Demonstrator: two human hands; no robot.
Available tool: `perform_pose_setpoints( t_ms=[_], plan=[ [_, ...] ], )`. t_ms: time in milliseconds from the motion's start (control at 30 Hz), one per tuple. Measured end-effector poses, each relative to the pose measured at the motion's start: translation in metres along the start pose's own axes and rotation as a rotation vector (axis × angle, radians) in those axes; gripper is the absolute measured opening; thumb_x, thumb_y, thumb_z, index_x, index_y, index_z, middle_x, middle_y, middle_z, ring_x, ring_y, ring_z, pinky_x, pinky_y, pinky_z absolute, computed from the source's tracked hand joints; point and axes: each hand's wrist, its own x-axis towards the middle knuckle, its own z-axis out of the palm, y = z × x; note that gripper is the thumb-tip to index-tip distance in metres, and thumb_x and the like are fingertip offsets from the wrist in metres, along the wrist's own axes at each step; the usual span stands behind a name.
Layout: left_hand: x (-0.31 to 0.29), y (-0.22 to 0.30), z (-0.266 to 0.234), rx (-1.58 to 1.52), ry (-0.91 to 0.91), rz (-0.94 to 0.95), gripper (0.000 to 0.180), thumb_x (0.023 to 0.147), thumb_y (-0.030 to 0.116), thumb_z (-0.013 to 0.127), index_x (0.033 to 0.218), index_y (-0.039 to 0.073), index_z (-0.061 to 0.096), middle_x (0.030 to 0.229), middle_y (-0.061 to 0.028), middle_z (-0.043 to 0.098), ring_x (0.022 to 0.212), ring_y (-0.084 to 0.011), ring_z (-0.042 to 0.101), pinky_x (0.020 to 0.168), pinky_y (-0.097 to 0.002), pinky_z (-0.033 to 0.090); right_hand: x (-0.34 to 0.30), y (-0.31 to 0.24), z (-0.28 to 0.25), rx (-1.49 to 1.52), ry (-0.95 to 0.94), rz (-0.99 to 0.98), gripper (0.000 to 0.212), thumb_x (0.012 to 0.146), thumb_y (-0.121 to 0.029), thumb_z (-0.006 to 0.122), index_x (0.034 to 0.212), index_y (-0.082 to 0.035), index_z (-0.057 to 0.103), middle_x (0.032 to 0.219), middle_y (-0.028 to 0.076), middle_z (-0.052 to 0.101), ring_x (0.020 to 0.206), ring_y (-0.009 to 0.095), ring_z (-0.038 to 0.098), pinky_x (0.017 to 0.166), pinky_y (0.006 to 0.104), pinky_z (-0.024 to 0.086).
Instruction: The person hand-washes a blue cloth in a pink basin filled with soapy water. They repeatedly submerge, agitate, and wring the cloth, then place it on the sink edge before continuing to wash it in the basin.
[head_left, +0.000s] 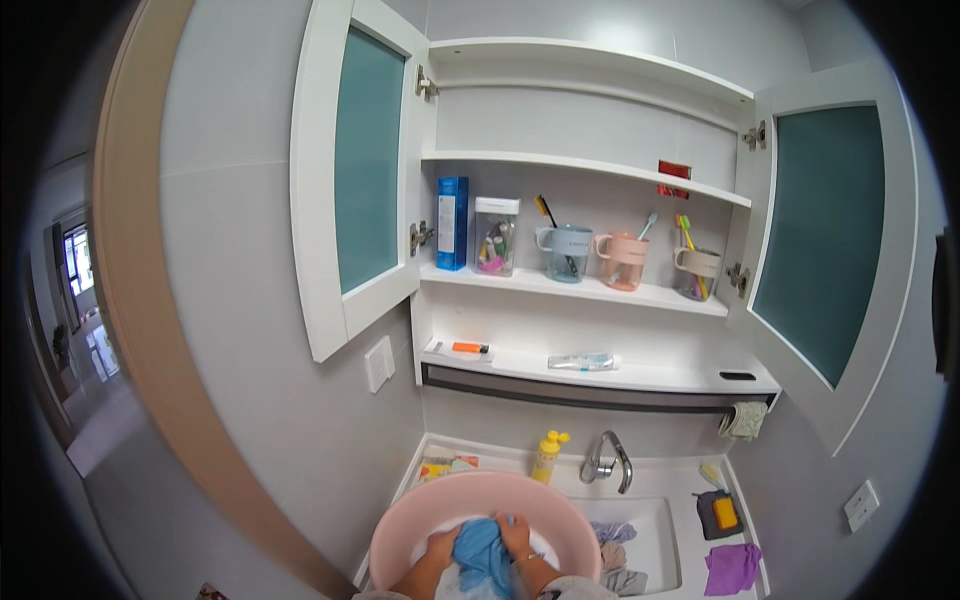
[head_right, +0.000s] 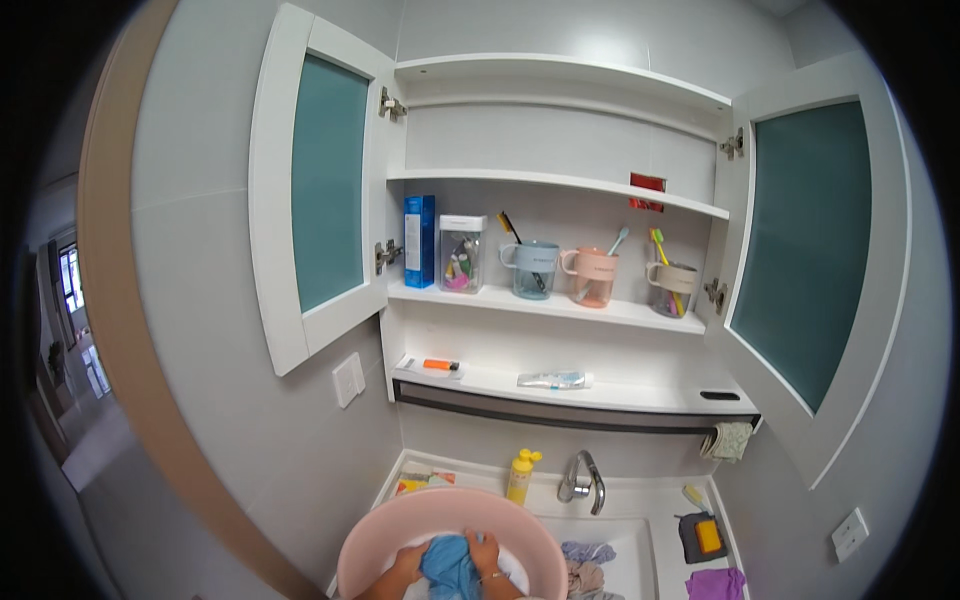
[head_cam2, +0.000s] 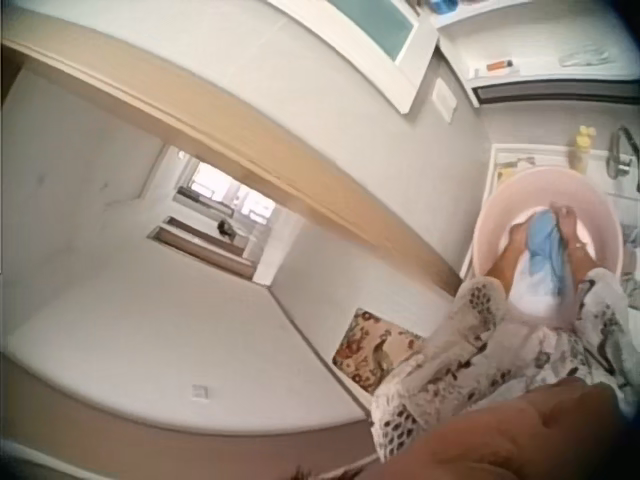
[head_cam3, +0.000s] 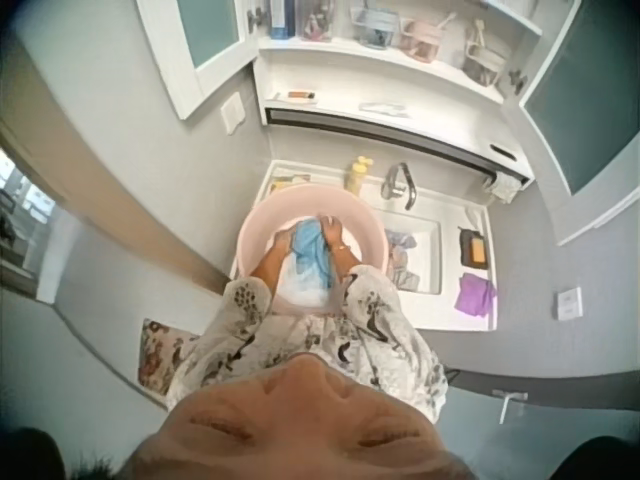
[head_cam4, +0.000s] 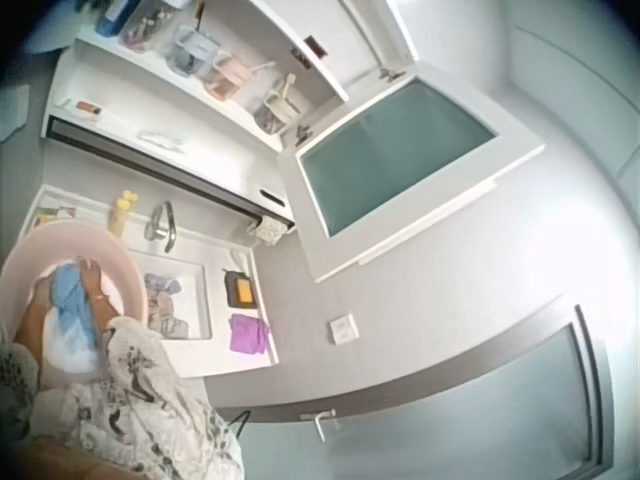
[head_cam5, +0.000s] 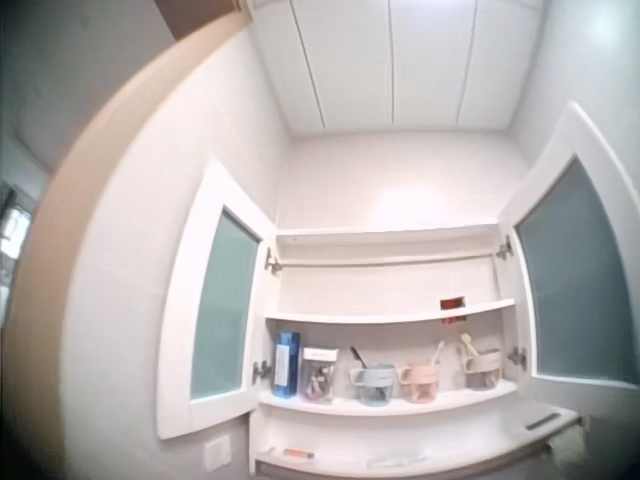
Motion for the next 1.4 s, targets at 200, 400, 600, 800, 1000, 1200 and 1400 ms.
perform_pose_setpoints(
  t_ms=[200,400,600,800,1000,1200,1400],
  plan=[
    [0.030,-0.040,-0.052,1.033,0.089,0.001,0.030,0.084,0.022,0.053,0.109,0.005,0.056,0.096,-0.0123,0.061,0.088,-0.0255,0.059,0.073,-0.0385,0.049,0.001,0.054,0.008,-0.753,-0.680,-0.043,0.067,0.063,-0.050,0.068,0.105,0.002,0.058,0.101,0.022,0.059,0.100,0.034,0.054,0.088,0.0371,0.040],
    [0.056,-0.060,-0.036,0.782,0.062,-0.010,0.029,0.083,0.019,0.051,0.109,0.009,0.058,0.095,-0.0107,0.062,0.088,-0.0255,0.059,0.074,-0.0389,0.047,-0.019,0.010,-0.011,-0.622,-0.382,-0.088,0.043,0.072,-0.032,0.058,0.105,-0.005,0.059,0.097,0.019,0.061,0.089,0.034,0.058,0.079,0.0399,0.045],
    [0.065,-0.062,-0.023,-0.064,-0.046,-0.258,0.041,0.084,0.032,0.053,0.116,0.006,0.050,0.106,-0.0108,0.058,0.087,-0.0247,0.058,0.075,-0.0398,0.047,-0.087,-0.095,0.005,-0.219,-0.315,-0.251,0.040,0.079,-0.035,0.050,0.111,-0.011,0.054,0.091,0.021,0.061,0.087,0.037,0.058,0.078,0.0399,0.046],
    [-0.054,0.001,0.058,-0.022,-0.090,-0.277,0.047,0.085,0.042,0.050,0.116,0.006,0.050,0.105,-0.0123,0.057,0.088,-0.0252,0.058,0.075,-0.0410,0.048,-0.040,-0.068,-0.025,-0.482,-0.005,0.029,0.046,0.084,-0.046,0.043,0.083,-0.005,0.064,0.077,0.022,0.062,0.074,0.037,0.061,0.067,0.0415,0.048],
    [-0.041,-0.014,0.029,-0.383,-0.276,-0.179,0.037,0.086,0.044,0.047,0.093,0.008,0.054,0.088,-0.0099,0.059,0.078,-0.0242,0.058,0.067,-0.0431,0.048,-0.102,-0.120,-0.004,-0.397,-0.061,-0.353,0.045,0.085,-0.046,0.040,0.086,-0.009,0.066,0.074,0.021,0.062,0.070,0.035,0.060,0.065,0.0428,0.048],
    [-0.057,0.016,0.051,-0.269,-0.045,-0.171,0.033,0.088,0.041,0.044,0.088,0.008,0.052,0.089,-0.0122,0.058,0.080,-0.0300,0.057,0.072,-0.0471,0.048,-0.045,-0.092,-0.030,-0.246,-0.041,-0.063,0.042,0.080,-0.042,0.055,0.084,-0.002,0.065,0.072,0.021,0.062,0.071,0.032,0.061,0.066,0.0384,0.048],
    [-0.015,0.016,-0.009,-0.310,-0.073,-0.146,0.025,0.089,0.020,0.046,0.109,0.005,0.048,0.102,-0.0134,0.055,0.089,-0.0283,0.057,0.081,-0.0472,0.046,-0.046,-0.064,-0.060,-0.411,-0.687,-0.056,0.039,0.079,-0.036,0.061,0.100,-0.003,0.063,0.090,0.015,0.063,0.084,0.019,0.058,0.072,0.0287,0.046]
  ],
)
